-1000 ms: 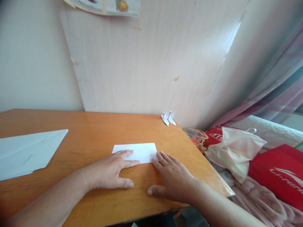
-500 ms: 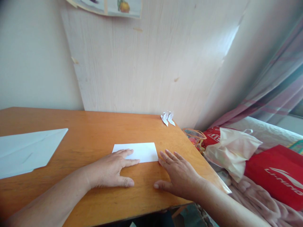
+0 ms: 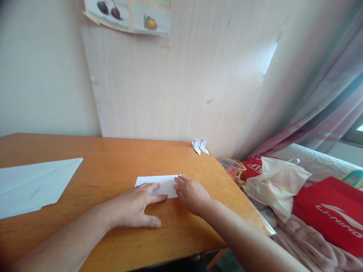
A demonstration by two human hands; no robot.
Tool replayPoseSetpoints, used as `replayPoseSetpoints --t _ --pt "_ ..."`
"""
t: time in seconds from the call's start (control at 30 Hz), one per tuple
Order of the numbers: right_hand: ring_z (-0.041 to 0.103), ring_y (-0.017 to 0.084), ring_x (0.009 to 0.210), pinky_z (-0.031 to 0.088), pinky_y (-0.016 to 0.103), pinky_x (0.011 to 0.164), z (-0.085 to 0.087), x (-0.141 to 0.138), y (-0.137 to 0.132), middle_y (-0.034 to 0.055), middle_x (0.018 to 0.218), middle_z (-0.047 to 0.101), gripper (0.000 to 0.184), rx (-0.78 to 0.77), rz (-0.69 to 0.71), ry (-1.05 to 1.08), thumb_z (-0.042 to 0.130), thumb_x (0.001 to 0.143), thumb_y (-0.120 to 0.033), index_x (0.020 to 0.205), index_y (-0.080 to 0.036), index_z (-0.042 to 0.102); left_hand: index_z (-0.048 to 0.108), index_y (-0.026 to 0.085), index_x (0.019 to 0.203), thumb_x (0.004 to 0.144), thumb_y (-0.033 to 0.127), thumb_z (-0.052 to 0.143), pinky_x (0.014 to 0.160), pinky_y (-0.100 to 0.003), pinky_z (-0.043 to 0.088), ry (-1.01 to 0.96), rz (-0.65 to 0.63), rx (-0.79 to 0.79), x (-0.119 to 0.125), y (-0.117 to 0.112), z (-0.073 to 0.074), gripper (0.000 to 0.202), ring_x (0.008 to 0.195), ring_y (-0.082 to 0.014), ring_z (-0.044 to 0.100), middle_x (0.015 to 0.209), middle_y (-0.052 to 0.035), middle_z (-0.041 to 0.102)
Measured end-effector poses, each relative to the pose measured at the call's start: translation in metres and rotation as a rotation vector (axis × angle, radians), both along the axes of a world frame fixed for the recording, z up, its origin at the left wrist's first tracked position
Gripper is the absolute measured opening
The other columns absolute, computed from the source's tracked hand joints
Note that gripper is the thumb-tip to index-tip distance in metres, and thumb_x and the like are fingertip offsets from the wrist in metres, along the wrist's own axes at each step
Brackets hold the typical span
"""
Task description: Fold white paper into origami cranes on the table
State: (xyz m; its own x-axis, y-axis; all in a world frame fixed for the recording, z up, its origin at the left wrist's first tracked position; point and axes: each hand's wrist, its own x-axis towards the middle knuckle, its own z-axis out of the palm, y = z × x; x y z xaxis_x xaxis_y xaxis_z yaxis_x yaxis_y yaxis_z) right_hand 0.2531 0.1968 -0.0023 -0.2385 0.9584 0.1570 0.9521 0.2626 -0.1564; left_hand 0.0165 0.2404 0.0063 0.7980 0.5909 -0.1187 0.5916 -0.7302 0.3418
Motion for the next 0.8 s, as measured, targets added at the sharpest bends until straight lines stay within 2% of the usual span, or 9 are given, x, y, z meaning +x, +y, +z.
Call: replayPoseSetpoints --t 0.07,0.17,0.3,0.53,0.8 --pt "0.048 0.028 0.137 0.039 0.041 0.113 -0.004 -0.003 0.015 0.0197 0.145 0.053 0.048 0.014 -0.003 -0.018 0.034 0.104 -0.029 0.139 -0.005 0.055 0.049 0.041 0.145 0.071 0.078 0.064 0.116 -0.054 0.029 -0.002 -0.003 0.004 0.0 0.001 -0.002 0.083 0.146 -0.041 0.03 0.163 -0.0115 0.027" --pt "0.046 0.026 0.139 0.036 0.04 0.115 -0.011 -0.005 0.034 0.0186 0.144 0.055 0.046 0.017 0.082 -0.091 0.032 0.104 -0.028 0.135 -0.007 0.057 0.052 0.039 0.143 0.071 0.078 0.064 0.116 -0.053 0.03 -0.017 -0.005 0.011 -0.001 0.001 -0.005 0.083 0.145 -0.0414 0.031 0.163 -0.0109 0.027" --pt "0.044 0.025 0.14 0.033 0.04 0.117 -0.02 -0.002 0.047 0.0177 0.148 0.05 0.048 0.007 0.131 -0.124 0.032 0.104 -0.033 0.14 -0.008 0.053 0.052 0.038 0.143 0.071 0.077 0.064 0.116 -0.054 0.029 -0.04 -0.001 0.018 -0.002 0.0 -0.007 0.083 0.145 -0.0414 0.031 0.162 -0.011 0.03" --pt "0.028 0.027 0.148 0.027 0.045 0.121 -0.028 0.005 0.042 0.0214 0.157 0.034 0.056 -0.036 0.145 -0.086 0.03 0.104 -0.034 0.15 -0.002 0.039 0.051 0.037 0.144 0.071 0.076 0.065 0.116 -0.055 0.029 -0.037 0.008 0.02 -0.002 -0.001 -0.004 0.084 0.146 -0.042 0.03 0.162 -0.0116 0.03" --pt "0.023 0.029 0.15 0.024 0.047 0.122 -0.025 0.002 0.039 0.0227 0.158 0.03 0.058 -0.056 0.128 -0.087 0.029 0.105 -0.033 0.151 0.002 0.035 0.052 0.038 0.143 0.071 0.076 0.066 0.116 -0.056 0.03 -0.003 0.044 0.06 0.001 -0.006 0.0 0.082 0.144 -0.0408 0.034 0.161 -0.0118 0.032"
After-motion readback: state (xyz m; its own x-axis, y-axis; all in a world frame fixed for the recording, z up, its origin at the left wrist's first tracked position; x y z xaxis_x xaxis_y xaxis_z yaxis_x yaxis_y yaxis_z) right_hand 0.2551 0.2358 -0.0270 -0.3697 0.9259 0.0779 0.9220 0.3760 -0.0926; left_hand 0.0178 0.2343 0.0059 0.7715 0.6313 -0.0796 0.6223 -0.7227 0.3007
